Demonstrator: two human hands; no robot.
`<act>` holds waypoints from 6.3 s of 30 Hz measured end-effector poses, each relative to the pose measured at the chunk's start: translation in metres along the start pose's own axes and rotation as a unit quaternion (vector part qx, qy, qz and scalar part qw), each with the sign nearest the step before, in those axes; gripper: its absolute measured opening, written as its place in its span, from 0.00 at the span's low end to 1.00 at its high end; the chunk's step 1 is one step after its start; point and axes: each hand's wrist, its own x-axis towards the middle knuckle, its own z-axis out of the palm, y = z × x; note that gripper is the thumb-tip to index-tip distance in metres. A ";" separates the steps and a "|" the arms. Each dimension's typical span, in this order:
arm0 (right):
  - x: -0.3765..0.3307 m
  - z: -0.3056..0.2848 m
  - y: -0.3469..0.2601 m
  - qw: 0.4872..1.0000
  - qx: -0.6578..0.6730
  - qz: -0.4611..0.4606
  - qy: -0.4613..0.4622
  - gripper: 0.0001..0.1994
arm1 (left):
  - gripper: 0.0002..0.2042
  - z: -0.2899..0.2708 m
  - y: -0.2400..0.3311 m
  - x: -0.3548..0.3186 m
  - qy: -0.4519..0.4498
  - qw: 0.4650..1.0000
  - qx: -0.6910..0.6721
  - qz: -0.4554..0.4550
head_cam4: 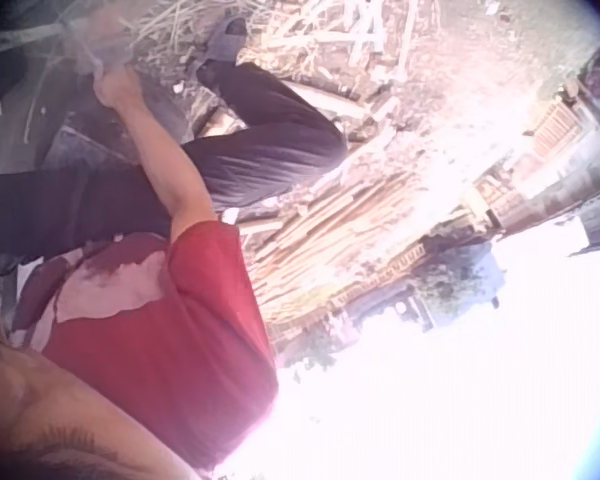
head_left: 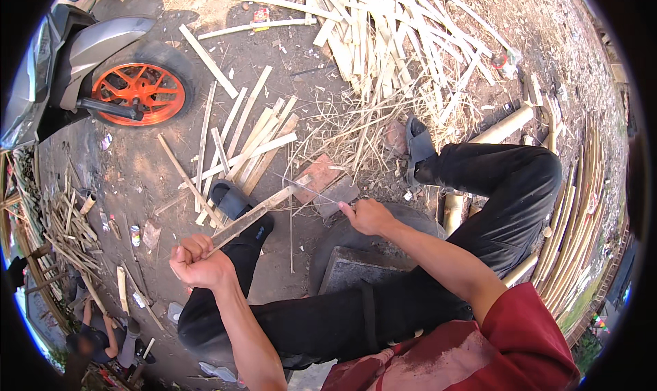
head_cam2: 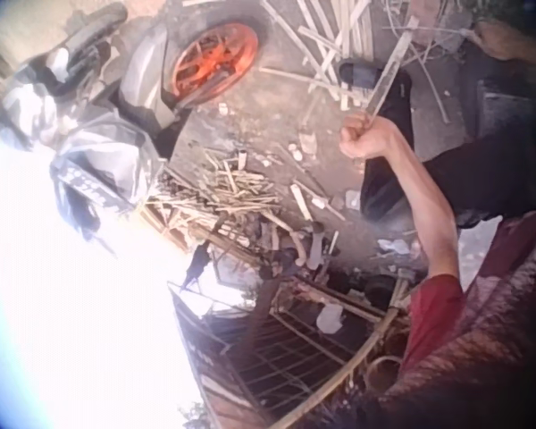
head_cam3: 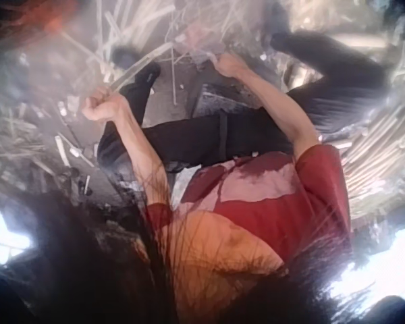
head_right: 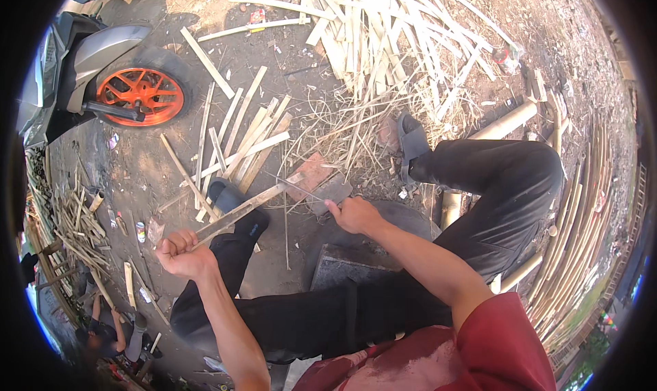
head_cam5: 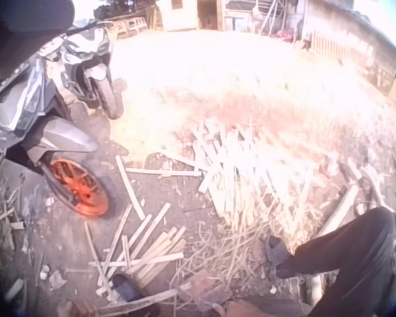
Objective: The person whittles a thin strip of bamboo by drawing a knife along its length to smooth and thin it, frequently rotating the strip to work on different sides.
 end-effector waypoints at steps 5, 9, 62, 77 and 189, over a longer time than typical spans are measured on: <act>-0.033 0.000 -0.011 1.000 -0.003 0.000 0.022 0.40 | 0.17 0.016 -0.002 -0.003 -0.007 1.000 -0.001 0.009; -0.026 0.002 0.006 1.000 0.002 0.018 0.023 0.41 | 0.18 0.016 0.004 -0.015 -0.031 0.999 0.028 -0.010; -0.013 0.045 -0.008 0.989 0.140 -0.005 0.046 0.41 | 0.16 0.016 0.013 -0.026 -0.066 0.995 -0.045 -0.052; -0.063 0.022 -0.060 0.961 0.224 -0.131 0.093 0.41 | 0.13 0.033 0.008 -0.021 -0.281 0.937 0.161 0.133; -0.155 -0.181 -0.023 0.807 0.564 -0.097 0.149 0.32 | 0.23 -0.131 0.056 0.120 0.273 0.798 0.530 -0.084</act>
